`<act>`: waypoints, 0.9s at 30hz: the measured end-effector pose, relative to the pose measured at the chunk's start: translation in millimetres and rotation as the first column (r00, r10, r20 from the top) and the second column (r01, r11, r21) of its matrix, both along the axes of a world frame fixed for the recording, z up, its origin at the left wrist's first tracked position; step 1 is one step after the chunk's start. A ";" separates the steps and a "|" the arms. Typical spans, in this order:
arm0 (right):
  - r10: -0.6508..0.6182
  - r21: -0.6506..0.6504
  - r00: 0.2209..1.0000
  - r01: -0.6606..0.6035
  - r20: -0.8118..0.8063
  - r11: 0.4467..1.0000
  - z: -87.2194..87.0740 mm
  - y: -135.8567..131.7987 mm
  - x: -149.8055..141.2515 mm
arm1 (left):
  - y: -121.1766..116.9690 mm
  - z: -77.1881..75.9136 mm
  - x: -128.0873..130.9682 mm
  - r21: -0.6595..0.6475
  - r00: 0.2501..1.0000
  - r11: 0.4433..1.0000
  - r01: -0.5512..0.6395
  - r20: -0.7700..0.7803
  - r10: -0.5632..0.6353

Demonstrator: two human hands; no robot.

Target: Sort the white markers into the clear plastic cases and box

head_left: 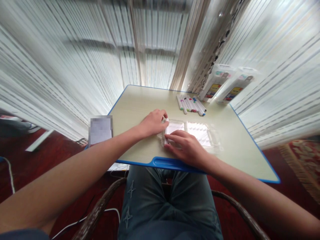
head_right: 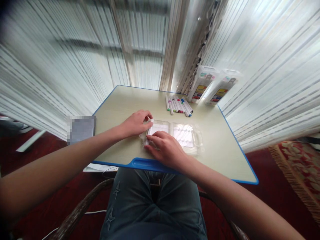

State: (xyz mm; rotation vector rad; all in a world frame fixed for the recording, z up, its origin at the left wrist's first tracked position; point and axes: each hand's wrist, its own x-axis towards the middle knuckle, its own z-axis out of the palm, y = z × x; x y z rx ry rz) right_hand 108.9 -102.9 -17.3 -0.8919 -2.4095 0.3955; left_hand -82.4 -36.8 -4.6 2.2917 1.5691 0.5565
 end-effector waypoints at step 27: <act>0.027 0.043 0.999 -0.029 0.038 0.999 -3.0 -1.1 0.1 | 4.9 8.7 -4.6 -0.070 0.994 0.994 0.085 -0.068 -0.090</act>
